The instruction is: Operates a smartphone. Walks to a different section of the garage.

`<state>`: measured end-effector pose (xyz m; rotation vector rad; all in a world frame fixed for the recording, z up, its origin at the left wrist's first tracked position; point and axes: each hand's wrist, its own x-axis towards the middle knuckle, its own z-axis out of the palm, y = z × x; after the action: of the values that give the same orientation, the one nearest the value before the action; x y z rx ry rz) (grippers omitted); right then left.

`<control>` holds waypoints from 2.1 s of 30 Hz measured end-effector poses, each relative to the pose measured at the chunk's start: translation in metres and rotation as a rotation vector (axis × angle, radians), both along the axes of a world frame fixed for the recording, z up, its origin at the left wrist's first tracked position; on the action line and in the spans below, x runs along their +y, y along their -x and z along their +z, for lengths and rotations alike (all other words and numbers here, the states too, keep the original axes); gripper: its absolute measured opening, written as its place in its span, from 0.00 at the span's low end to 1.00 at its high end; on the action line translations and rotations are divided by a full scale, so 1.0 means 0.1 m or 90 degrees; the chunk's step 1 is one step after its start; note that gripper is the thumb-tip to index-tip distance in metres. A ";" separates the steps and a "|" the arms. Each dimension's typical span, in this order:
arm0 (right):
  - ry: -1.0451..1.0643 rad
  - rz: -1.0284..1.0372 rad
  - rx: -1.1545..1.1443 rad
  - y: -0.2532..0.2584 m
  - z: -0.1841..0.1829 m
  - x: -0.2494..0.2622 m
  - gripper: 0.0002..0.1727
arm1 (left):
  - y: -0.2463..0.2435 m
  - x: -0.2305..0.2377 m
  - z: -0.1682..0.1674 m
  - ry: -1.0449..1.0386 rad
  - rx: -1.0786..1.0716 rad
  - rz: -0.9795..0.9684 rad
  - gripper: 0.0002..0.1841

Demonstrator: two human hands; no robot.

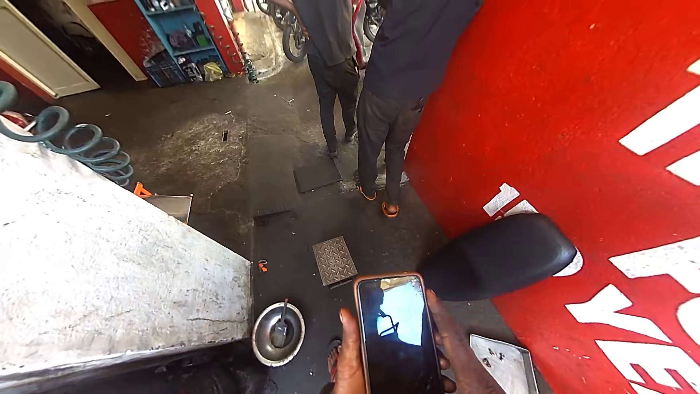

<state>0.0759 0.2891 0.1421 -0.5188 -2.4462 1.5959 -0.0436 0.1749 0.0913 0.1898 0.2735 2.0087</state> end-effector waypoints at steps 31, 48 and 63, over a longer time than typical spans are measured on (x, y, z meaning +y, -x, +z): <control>0.194 0.032 0.244 -0.19 -0.19 0.16 0.43 | -0.21 -0.01 -0.01 -0.016 0.060 -0.011 0.35; 0.221 0.015 0.228 -0.22 -0.15 0.08 0.58 | -0.24 0.01 0.10 0.001 0.080 0.012 0.31; 0.789 -0.130 0.103 -0.10 -0.14 0.16 0.31 | -0.24 0.01 0.11 0.037 0.076 -0.026 0.31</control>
<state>0.0859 0.3053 0.1284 -0.6843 -0.9807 2.7249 -0.0193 0.1758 0.1024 0.2758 0.4006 1.9492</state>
